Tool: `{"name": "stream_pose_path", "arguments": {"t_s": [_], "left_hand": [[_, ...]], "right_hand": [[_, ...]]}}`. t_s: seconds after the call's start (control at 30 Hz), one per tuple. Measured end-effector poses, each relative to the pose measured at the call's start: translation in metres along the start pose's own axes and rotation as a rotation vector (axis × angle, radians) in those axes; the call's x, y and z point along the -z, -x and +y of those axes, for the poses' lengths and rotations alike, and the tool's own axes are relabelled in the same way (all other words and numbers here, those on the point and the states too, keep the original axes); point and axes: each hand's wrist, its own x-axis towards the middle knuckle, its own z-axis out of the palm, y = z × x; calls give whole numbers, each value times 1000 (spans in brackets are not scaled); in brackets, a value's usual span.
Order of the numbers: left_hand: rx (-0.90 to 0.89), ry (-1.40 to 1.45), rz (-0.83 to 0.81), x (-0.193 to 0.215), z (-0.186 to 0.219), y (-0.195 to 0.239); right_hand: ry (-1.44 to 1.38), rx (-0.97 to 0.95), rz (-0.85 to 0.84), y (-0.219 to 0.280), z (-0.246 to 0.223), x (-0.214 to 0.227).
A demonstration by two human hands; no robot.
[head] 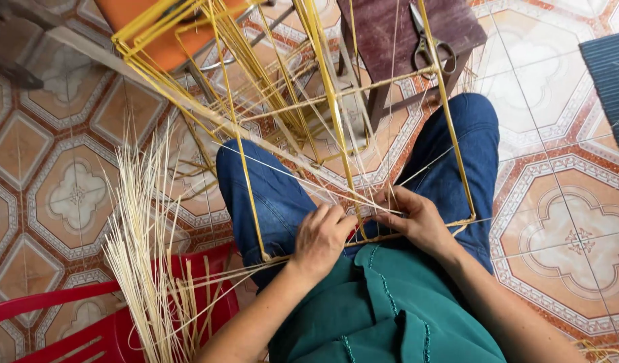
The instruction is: The person sits on the floor and weaves thin bamboo strips around a yellow rectangular bamboo frame resting on their lap, threading and tightening strips across the frame and pulling new strips from a bundle beside them to build up the woven structure.
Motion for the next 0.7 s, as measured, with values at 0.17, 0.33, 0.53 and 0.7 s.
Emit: {"name": "stream_pose_path", "arguments": {"t_s": [0.17,0.33,0.53,0.7], "left_hand": [[95,279,148,6,14,-4],[83,296,276,15,25,-7],[346,586,165,-17,12,6],[486,681,-23,-28,10,5]], "right_hand": [[120,-66,34,-15,-3,0],[121,-91,68,-23,6,3],[12,-81,103,-24,23,14],[72,-10,52,-18,15,9]]}}
